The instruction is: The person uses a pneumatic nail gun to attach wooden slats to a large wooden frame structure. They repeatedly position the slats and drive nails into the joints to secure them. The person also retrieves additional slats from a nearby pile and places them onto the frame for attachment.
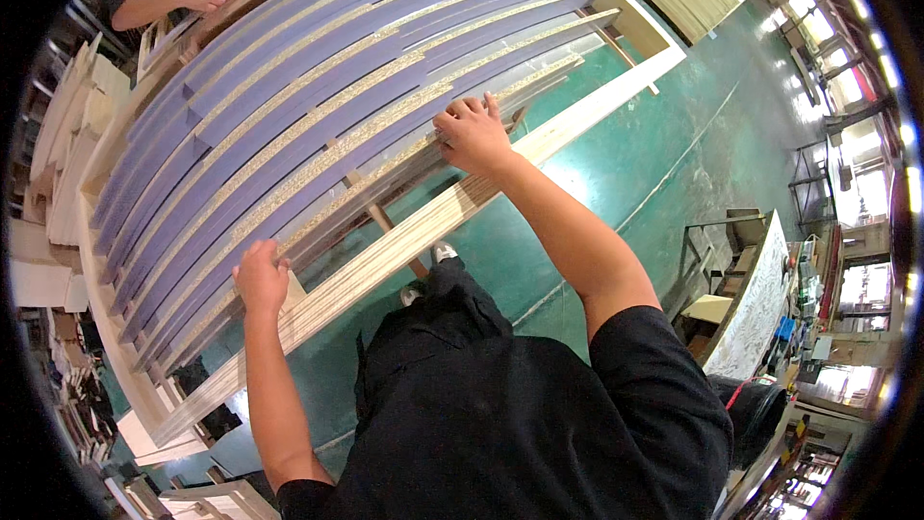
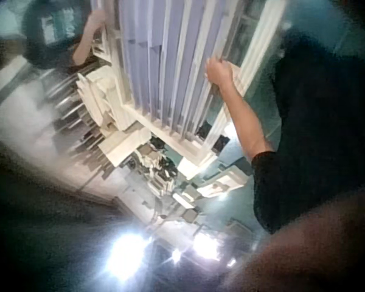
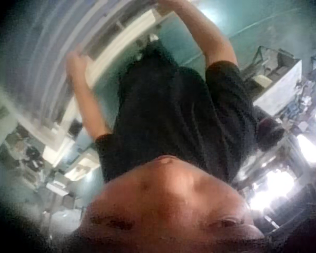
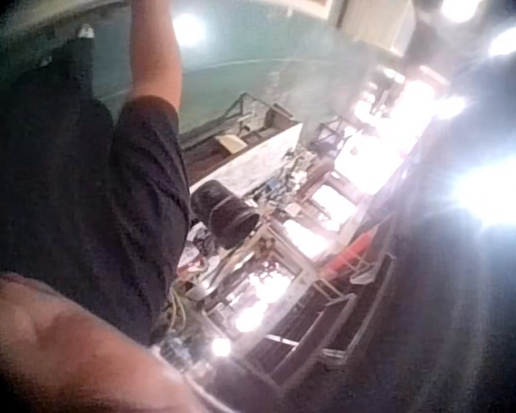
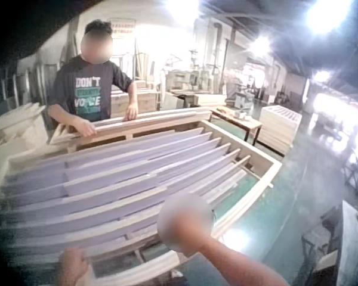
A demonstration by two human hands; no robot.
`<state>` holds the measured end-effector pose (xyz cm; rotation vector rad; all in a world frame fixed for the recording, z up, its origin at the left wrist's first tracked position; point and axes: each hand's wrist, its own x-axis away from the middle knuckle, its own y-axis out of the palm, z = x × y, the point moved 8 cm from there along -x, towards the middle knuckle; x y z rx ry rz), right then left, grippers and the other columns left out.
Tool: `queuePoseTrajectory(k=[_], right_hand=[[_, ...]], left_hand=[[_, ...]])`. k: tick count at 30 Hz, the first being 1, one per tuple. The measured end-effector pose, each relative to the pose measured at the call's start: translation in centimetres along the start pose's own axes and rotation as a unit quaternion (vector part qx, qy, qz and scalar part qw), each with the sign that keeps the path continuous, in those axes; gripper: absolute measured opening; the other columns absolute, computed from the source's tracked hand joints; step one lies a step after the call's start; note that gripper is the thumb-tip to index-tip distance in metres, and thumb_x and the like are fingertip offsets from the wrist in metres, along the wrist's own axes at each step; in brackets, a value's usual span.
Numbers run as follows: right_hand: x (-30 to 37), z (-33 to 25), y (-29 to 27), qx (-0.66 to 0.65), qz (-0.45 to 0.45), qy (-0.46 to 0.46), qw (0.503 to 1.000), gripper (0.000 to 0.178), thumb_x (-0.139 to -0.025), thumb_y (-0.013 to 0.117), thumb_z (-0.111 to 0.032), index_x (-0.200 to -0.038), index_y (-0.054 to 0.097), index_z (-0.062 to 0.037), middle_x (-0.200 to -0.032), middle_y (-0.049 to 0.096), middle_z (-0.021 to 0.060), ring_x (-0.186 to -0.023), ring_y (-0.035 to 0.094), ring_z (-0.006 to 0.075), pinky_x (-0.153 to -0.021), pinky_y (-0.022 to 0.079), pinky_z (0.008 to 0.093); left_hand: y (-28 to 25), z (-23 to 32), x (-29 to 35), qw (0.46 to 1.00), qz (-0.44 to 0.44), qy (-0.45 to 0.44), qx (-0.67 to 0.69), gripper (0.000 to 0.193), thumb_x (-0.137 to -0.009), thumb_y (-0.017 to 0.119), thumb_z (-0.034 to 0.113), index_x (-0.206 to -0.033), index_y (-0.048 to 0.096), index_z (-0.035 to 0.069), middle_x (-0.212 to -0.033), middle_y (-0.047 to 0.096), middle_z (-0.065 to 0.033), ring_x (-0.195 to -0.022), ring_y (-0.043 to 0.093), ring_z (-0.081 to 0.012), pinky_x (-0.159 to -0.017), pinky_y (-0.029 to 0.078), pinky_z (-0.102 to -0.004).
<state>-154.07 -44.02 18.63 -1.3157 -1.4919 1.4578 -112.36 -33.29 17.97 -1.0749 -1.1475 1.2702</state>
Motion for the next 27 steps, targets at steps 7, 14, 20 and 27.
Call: queuePoseTrajectory(k=[7,14,20,27], right_hand=[[-0.3,-0.3,-0.5,0.003,-0.015,-0.012,1.000,0.036,-0.085,0.078,-0.028,-0.118,0.066,-0.0167,-0.123,0.063,0.0069,-0.133,0.053,0.0327,-0.123,0.026,0.0646],[-0.3,0.3,0.0,0.008,-0.006,-0.005,1.000,0.033,-0.084,0.078,-0.026,-0.113,0.066,-0.0145,-0.118,0.065,0.0083,-0.129,0.055,0.0338,-0.122,0.027,0.0639],[-0.6,0.1,-0.2,0.014,-0.017,0.024,0.999,0.037,-0.081,0.078,-0.024,-0.114,0.066,-0.0134,-0.118,0.065,0.0097,-0.130,0.054,0.0344,-0.123,0.028,0.0617],[-0.4,0.1,-0.1,0.013,-0.007,0.019,1.000,0.049,-0.079,0.081,-0.024,-0.124,0.064,-0.0152,-0.125,0.063,0.0099,-0.133,0.051,0.0356,-0.125,0.024,0.0615]], left_hand=[[0.7,-0.3,-0.4,0.997,0.003,0.063,0.054,0.034,-0.084,0.080,0.014,-0.115,0.070,0.009,-0.111,0.068,-0.0126,-0.110,0.063,-0.0385,-0.088,0.051,-0.0531],[0.3,0.7,-0.5,0.995,-0.012,0.063,0.074,0.038,-0.084,0.082,0.015,-0.117,0.068,0.003,-0.117,0.069,-0.0173,-0.112,0.062,-0.0410,-0.093,0.051,-0.0504],[0.8,1.0,-0.7,0.992,0.031,0.106,0.052,0.030,-0.085,0.078,0.014,-0.113,0.069,0.008,-0.107,0.068,-0.0129,-0.105,0.063,-0.0376,-0.087,0.052,-0.0498],[0.5,1.4,-1.0,0.996,-0.014,0.075,0.053,0.033,-0.087,0.078,0.014,-0.117,0.068,0.006,-0.115,0.068,-0.0153,-0.111,0.062,-0.0398,-0.094,0.050,-0.0504]])
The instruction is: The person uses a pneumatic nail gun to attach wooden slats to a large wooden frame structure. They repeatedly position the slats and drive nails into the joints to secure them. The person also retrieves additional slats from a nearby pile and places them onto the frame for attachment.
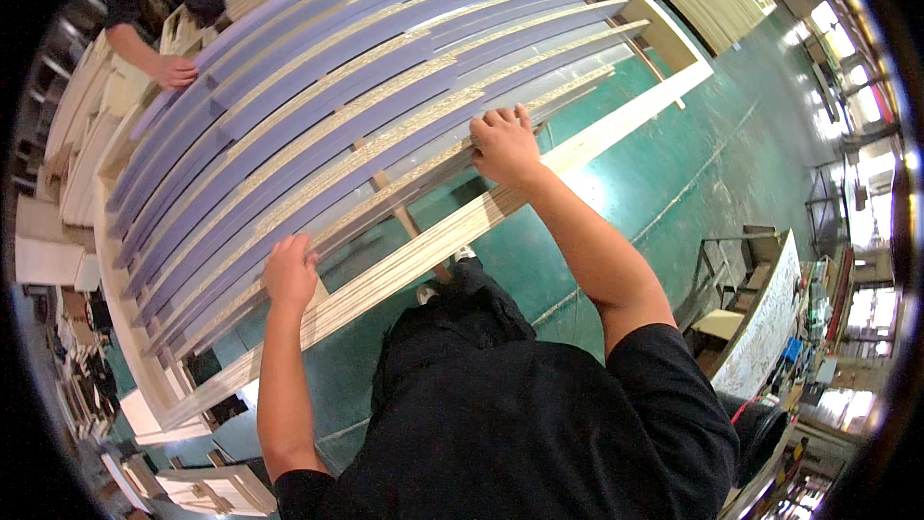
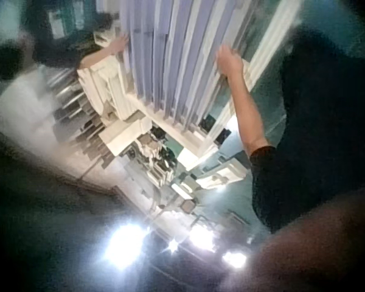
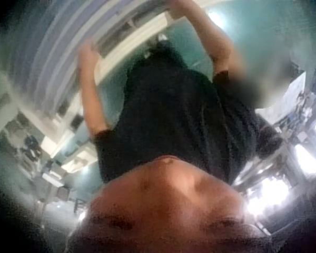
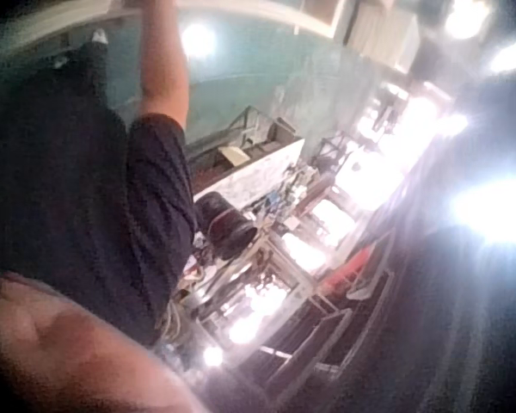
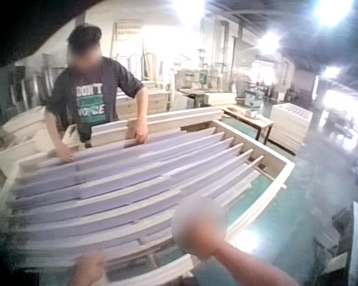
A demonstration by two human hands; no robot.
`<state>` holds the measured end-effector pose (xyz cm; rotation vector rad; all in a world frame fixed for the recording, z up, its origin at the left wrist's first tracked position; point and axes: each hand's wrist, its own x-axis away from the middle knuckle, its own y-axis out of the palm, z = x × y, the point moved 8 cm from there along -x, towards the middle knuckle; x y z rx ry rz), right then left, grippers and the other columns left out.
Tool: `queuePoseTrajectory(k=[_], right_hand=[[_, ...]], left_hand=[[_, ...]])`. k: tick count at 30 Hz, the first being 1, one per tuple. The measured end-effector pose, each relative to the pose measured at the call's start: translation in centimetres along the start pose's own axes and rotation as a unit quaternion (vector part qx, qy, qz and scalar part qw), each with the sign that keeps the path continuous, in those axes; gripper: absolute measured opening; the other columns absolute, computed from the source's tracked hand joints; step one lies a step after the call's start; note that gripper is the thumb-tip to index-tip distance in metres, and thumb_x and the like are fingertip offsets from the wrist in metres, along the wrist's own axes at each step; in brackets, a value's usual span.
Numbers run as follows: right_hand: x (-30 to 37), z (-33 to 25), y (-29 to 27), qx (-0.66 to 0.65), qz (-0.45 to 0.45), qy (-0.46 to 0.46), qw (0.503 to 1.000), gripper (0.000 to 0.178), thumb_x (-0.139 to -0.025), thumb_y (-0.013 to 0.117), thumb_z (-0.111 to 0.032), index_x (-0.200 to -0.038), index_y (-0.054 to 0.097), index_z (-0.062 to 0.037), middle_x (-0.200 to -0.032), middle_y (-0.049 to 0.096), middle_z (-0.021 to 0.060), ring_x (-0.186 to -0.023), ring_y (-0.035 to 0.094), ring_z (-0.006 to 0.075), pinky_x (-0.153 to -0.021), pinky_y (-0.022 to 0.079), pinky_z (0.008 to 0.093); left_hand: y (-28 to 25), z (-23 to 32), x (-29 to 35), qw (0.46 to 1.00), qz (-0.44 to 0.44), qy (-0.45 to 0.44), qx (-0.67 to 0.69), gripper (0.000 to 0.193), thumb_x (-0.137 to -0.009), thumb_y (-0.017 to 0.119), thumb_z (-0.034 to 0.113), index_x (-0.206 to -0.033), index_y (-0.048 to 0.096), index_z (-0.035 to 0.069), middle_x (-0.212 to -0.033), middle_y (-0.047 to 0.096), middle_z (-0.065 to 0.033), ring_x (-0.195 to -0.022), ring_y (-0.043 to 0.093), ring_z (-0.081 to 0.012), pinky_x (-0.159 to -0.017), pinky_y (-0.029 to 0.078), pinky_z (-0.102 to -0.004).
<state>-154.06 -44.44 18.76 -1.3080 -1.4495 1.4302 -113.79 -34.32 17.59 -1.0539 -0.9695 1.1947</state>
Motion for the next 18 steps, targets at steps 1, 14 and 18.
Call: queuePoseTrajectory(k=[1,14,18], right_hand=[[0.2,-0.1,-0.4,-0.001,0.014,-0.003,1.000,0.054,-0.077,0.083,-0.024,-0.127,0.064,-0.0155,-0.129,0.062,0.0106,-0.136,0.050,0.0353,-0.126,0.023,0.0606],[32.0,1.0,5.4,-0.327,0.088,0.229,0.913,0.032,-0.079,0.069,-0.006,-0.111,0.068,-0.0053,-0.112,0.069,0.0181,-0.109,0.064,0.0409,-0.096,0.051,0.0460],[59.4,7.5,18.4,-0.339,-0.042,0.675,0.654,0.034,-0.085,0.065,-0.025,-0.111,0.072,-0.0041,-0.113,0.073,0.0238,-0.111,0.069,0.0447,-0.095,0.054,0.0539]], left_hand=[[0.1,0.1,0.0,1.000,-0.014,-0.010,0.002,0.035,-0.087,0.078,0.013,-0.120,0.068,0.005,-0.117,0.068,-0.0171,-0.114,0.062,-0.0413,-0.096,0.050,-0.0510],[1.4,-2.2,0.1,0.999,-0.037,-0.007,-0.017,0.051,-0.093,0.073,0.005,-0.140,0.057,-0.007,-0.139,0.062,-0.0267,-0.129,0.060,-0.0420,-0.108,0.048,-0.0482],[0.9,0.6,-0.6,0.982,-0.101,-0.111,0.116,0.052,-0.090,0.070,-0.001,-0.139,0.054,-0.010,-0.131,0.065,-0.0286,-0.117,0.065,-0.0428,-0.097,0.052,-0.0446]])
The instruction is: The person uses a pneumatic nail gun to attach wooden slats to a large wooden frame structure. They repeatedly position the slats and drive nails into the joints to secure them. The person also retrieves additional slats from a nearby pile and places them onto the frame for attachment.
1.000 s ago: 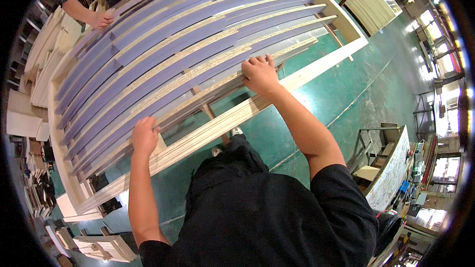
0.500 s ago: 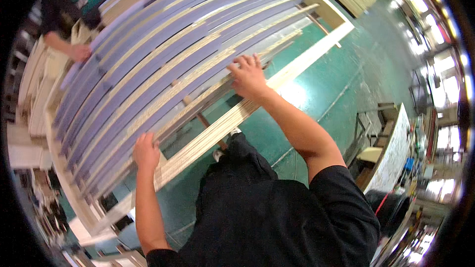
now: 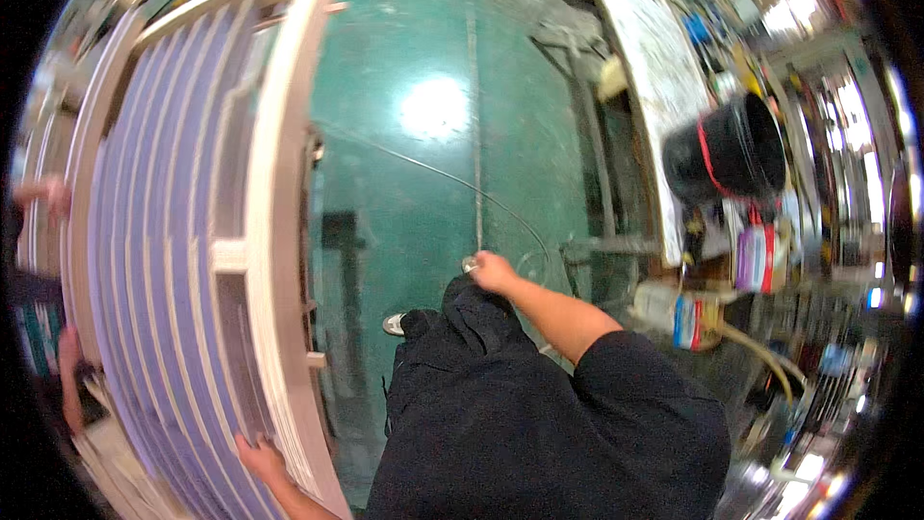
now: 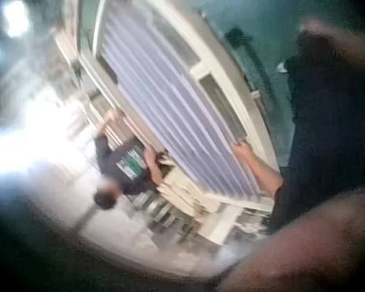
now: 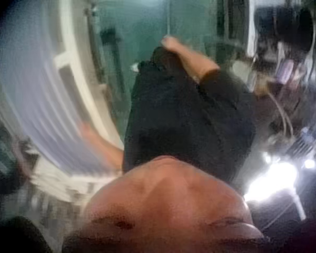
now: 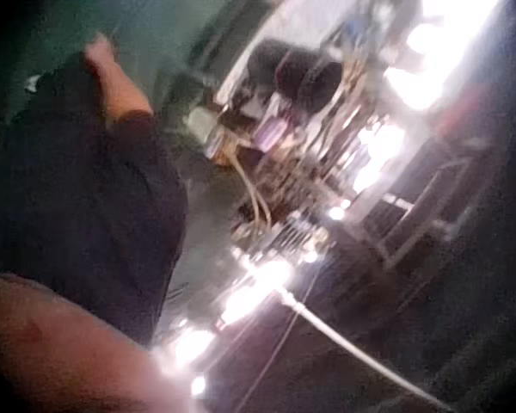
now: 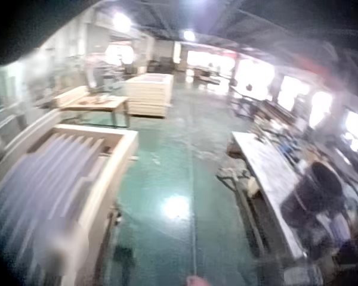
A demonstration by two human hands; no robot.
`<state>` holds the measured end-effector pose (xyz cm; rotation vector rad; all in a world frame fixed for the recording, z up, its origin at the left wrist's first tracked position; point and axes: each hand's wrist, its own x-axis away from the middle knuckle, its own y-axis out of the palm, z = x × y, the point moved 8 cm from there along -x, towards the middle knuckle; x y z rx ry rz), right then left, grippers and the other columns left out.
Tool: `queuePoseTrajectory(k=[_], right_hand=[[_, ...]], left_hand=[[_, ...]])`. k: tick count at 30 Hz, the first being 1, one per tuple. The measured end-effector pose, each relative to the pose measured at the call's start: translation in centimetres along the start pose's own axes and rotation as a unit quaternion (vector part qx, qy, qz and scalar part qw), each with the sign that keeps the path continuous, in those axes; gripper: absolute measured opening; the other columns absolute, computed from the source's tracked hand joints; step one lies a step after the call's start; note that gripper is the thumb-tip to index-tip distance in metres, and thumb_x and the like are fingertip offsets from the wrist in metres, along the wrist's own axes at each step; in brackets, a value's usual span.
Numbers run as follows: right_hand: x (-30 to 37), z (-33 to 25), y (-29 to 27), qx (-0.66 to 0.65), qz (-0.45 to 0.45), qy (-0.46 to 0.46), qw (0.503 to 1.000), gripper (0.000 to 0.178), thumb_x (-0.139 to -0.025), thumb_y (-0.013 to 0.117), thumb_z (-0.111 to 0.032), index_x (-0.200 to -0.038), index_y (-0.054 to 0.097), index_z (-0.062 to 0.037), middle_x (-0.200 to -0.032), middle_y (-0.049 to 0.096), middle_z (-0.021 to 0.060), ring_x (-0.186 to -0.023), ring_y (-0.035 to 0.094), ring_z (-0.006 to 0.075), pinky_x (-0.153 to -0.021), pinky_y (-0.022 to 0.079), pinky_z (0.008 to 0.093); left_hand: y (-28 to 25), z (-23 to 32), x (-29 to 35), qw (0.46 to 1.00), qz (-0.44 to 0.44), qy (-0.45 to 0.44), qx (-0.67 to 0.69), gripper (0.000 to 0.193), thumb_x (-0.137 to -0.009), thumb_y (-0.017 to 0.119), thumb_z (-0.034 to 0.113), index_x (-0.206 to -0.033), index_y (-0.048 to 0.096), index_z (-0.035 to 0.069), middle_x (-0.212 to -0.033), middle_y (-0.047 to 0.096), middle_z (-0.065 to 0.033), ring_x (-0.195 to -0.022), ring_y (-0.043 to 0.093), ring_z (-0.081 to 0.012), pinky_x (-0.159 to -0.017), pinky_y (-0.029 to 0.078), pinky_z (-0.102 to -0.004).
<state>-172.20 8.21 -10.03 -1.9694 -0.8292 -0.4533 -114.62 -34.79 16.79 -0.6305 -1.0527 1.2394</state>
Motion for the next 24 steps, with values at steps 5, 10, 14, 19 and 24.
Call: queuePoseTrajectory(k=[5,10,14,19,24], right_hand=[[6.4,25.9,-17.0,-0.034,0.290,0.218,0.931,0.025,-0.086,0.068,-0.016,-0.108,0.067,-0.0042,-0.108,0.072,0.0233,-0.108,0.068,0.0443,-0.092,0.054,0.0522],[12.5,37.7,-34.4,0.148,0.523,0.305,0.782,0.044,-0.086,0.072,-0.017,-0.128,0.061,-0.0072,-0.120,0.063,0.0255,-0.116,0.060,0.0434,-0.101,0.048,0.0548],[10.3,46.3,-41.8,0.157,0.380,0.423,0.808,0.056,-0.089,0.073,-0.035,-0.137,0.061,-0.0082,-0.129,0.068,0.0228,-0.116,0.067,0.0422,-0.099,0.054,0.0532],[7.0,56.6,-44.2,0.085,0.220,0.444,0.864,0.088,-0.097,0.045,-0.076,-0.133,0.070,0.0002,-0.138,0.066,0.0259,-0.129,0.062,0.0422,-0.109,0.046,0.0539],[5.2,65.6,-44.6,0.045,0.234,0.476,0.847,0.080,-0.095,0.052,-0.066,-0.126,0.069,0.0063,-0.130,0.069,0.0246,-0.117,0.065,0.0428,-0.097,0.051,0.0583]], left_hand=[[-2.0,-1.4,-0.5,0.962,0.071,0.084,-0.252,0.052,-0.091,0.066,0.003,-0.140,0.052,-0.010,-0.127,0.064,-0.0311,-0.114,0.064,-0.0441,-0.099,0.051,-0.0473],[-3.9,2.4,1.3,0.889,0.259,0.109,-0.362,0.053,-0.093,0.065,0.007,-0.140,0.051,-0.010,-0.132,0.060,-0.0309,-0.119,0.061,-0.0450,-0.103,0.050,-0.0487],[-2.3,2.9,6.0,0.926,0.215,0.145,-0.276,0.050,-0.093,0.059,0.004,-0.141,0.056,-0.010,-0.142,0.059,-0.0278,-0.131,0.058,-0.0405,-0.114,0.042,-0.0480],[5.4,4.1,9.9,0.946,0.228,0.014,-0.229,0.042,-0.097,0.062,0.021,-0.136,0.062,0.004,-0.139,0.061,-0.0225,-0.132,0.053,-0.0409,-0.112,0.040,-0.0523],[7.4,5.7,12.7,0.944,0.219,0.041,-0.244,0.050,-0.096,0.066,0.028,-0.144,0.059,0.017,-0.142,0.054,-0.0176,-0.136,0.048,-0.0393,-0.114,0.037,-0.0545]])
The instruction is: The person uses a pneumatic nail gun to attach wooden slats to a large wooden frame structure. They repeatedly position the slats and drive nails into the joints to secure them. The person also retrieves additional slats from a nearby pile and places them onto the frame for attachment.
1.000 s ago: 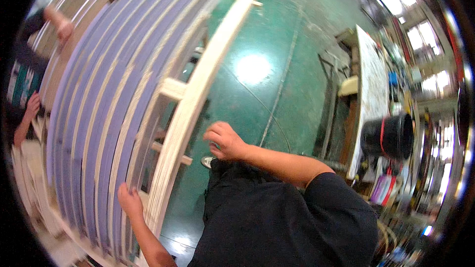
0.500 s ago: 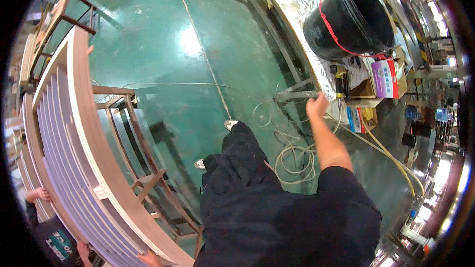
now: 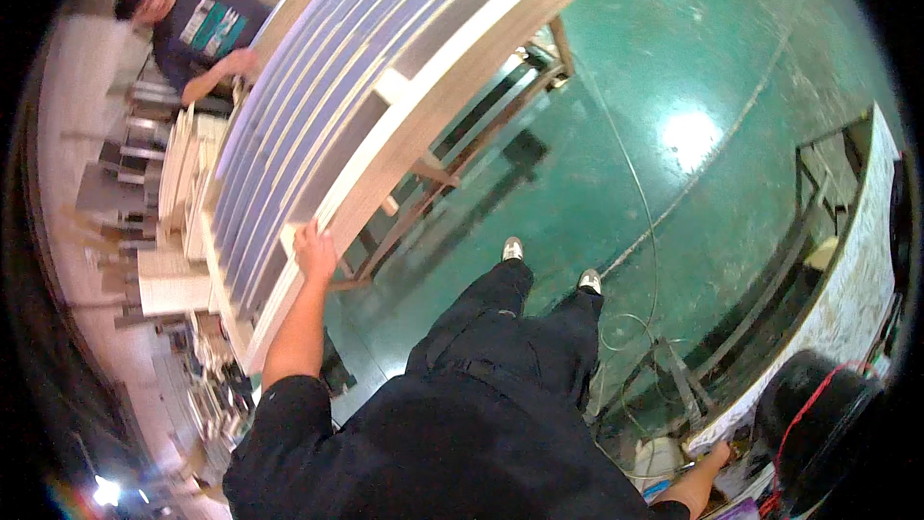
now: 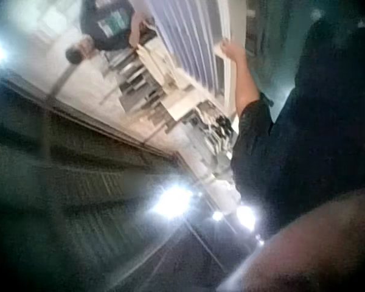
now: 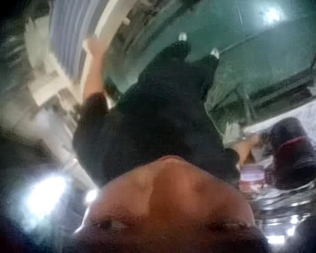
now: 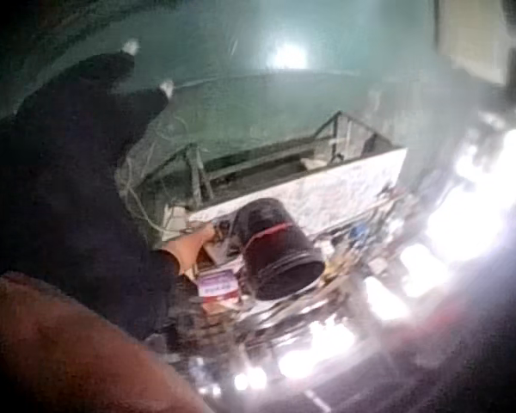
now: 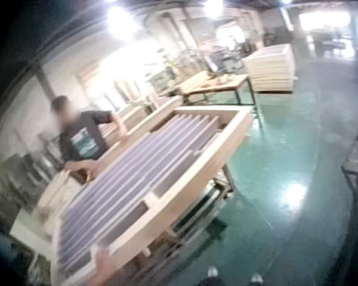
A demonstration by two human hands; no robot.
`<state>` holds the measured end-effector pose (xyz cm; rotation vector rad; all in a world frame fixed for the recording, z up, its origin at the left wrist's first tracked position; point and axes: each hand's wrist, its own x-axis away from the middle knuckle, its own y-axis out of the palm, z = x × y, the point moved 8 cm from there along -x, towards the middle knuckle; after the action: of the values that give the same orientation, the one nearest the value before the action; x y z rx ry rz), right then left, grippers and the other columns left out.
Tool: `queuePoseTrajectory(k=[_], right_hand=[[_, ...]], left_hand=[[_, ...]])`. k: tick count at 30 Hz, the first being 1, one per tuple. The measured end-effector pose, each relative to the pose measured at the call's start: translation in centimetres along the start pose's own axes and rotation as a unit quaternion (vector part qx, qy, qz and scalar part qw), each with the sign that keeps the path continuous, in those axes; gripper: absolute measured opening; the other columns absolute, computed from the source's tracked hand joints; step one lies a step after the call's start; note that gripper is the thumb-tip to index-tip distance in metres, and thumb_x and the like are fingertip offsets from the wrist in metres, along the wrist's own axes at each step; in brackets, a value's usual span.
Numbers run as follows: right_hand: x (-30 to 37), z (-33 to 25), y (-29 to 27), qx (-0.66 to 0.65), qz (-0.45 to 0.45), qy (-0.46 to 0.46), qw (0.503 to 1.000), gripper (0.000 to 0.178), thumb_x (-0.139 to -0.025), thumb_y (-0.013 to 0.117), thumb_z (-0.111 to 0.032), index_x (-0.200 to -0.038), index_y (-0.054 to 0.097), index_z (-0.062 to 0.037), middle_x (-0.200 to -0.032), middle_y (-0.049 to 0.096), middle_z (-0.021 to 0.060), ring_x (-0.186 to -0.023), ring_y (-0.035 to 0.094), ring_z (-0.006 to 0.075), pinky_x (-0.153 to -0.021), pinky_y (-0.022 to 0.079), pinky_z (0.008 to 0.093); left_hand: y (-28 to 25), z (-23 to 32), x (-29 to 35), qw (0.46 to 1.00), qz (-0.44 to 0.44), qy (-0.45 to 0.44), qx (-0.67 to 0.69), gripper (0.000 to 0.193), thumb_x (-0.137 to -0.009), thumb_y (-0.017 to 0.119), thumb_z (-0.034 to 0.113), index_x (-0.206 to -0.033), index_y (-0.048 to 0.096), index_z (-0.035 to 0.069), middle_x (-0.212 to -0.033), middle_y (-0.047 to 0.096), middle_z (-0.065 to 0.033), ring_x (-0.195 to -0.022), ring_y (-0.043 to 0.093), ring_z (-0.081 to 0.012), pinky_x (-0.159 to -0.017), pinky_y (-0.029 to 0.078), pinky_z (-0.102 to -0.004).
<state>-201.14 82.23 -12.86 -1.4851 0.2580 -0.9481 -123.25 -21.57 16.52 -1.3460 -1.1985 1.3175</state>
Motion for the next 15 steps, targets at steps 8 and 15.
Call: queuePoseTrajectory(k=[8,15], right_hand=[[12.6,-7.2,2.7,-0.185,0.076,-0.228,0.953,0.042,-0.092,0.074,-0.032,-0.102,0.069,0.0086,-0.099,0.071,0.0208,-0.082,0.066,0.0338,-0.072,0.053,0.0512],[41.6,-17.5,9.8,-0.218,-0.155,-0.275,0.924,0.046,-0.094,0.076,-0.024,-0.126,0.059,0.0060,-0.095,0.069,0.0148,-0.078,0.064,0.0296,-0.068,0.052,0.0481]], left_hand=[[-0.9,-3.0,2.9,0.989,0.098,-0.008,0.106,0.043,-0.092,0.071,0.031,-0.133,0.066,0.019,-0.139,0.055,-0.0113,-0.134,0.049,-0.0353,-0.108,0.036,-0.0587],[-5.9,-3.7,2.6,0.927,0.102,0.117,0.342,0.028,-0.090,0.074,0.019,-0.115,0.069,0.009,-0.131,0.060,-0.0140,-0.127,0.056,-0.0364,-0.107,0.043,-0.0503]])
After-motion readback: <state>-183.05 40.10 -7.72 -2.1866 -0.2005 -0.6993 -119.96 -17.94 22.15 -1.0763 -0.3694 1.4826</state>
